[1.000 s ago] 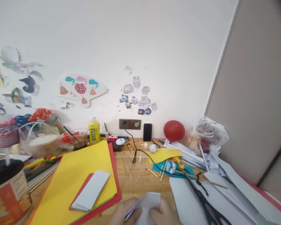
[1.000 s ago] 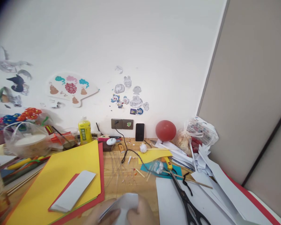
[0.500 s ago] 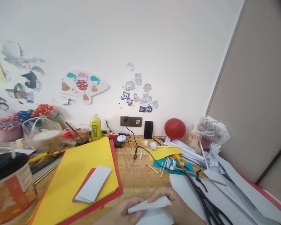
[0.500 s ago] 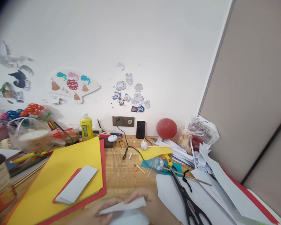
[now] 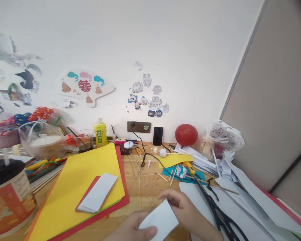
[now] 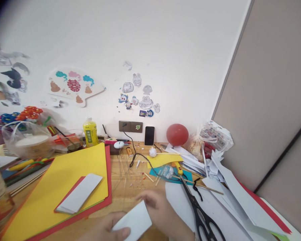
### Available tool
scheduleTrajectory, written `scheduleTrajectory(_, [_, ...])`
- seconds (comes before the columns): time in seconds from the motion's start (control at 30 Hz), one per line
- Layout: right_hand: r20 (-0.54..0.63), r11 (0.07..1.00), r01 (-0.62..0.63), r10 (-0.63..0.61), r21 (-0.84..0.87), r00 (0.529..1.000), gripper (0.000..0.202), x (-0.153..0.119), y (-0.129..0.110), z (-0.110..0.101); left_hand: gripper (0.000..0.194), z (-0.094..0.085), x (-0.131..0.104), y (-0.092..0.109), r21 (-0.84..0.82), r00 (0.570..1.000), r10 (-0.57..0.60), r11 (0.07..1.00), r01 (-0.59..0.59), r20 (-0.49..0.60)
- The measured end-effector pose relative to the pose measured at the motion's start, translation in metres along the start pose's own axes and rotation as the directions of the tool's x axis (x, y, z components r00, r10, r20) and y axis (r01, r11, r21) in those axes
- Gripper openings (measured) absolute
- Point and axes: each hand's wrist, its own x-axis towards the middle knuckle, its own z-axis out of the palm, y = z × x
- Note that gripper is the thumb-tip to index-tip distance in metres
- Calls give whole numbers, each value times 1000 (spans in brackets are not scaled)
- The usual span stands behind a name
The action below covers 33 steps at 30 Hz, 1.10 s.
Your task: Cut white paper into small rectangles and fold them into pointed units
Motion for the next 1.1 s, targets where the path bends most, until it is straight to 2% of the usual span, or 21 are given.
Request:
scheduleTrajectory(0.03, [-35,999,-35,37,38,999,36,2,2,-3,60,2,2,1,-22,1000,20,1000,-20,4])
scheduleTrajectory(0.1, [-27,995,-69,71,66,997,44,5,5,-7,63,5,7,4,-56,1000,30,998,-30,1])
scheduleTrajectory(0.23, [-14,998,-8,9,57,1000,57,8,10,-3,68,7,11,4,-77,997,22,997,-27,-71])
scheduleTrajectory(0.37, [-54,999,34,-33,26,998,48,11,16,7,70,6,11,-1,-70,996,27,997,-33,-81])
scheduleTrajectory(0.53, [-57,999,49,-49,-1,997,33,11,17,8,66,8,9,1,-105,998,20,994,-26,-58])
scheduleTrajectory(0.77, [-79,1000,22,-22,-1,997,47,10,13,11,62,9,7,6,-77,996,32,996,-38,-85])
scheduleTrajectory(0.97, [-119,999,-2,-2,-34,993,46,7,19,11,67,9,10,3,91,994,23,996,-13,-110])
scheduleTrajectory(1.1, [-77,969,34,-55,-245,995,37,3,16,14,55,10,8,5,212,990,73,976,-46,-124])
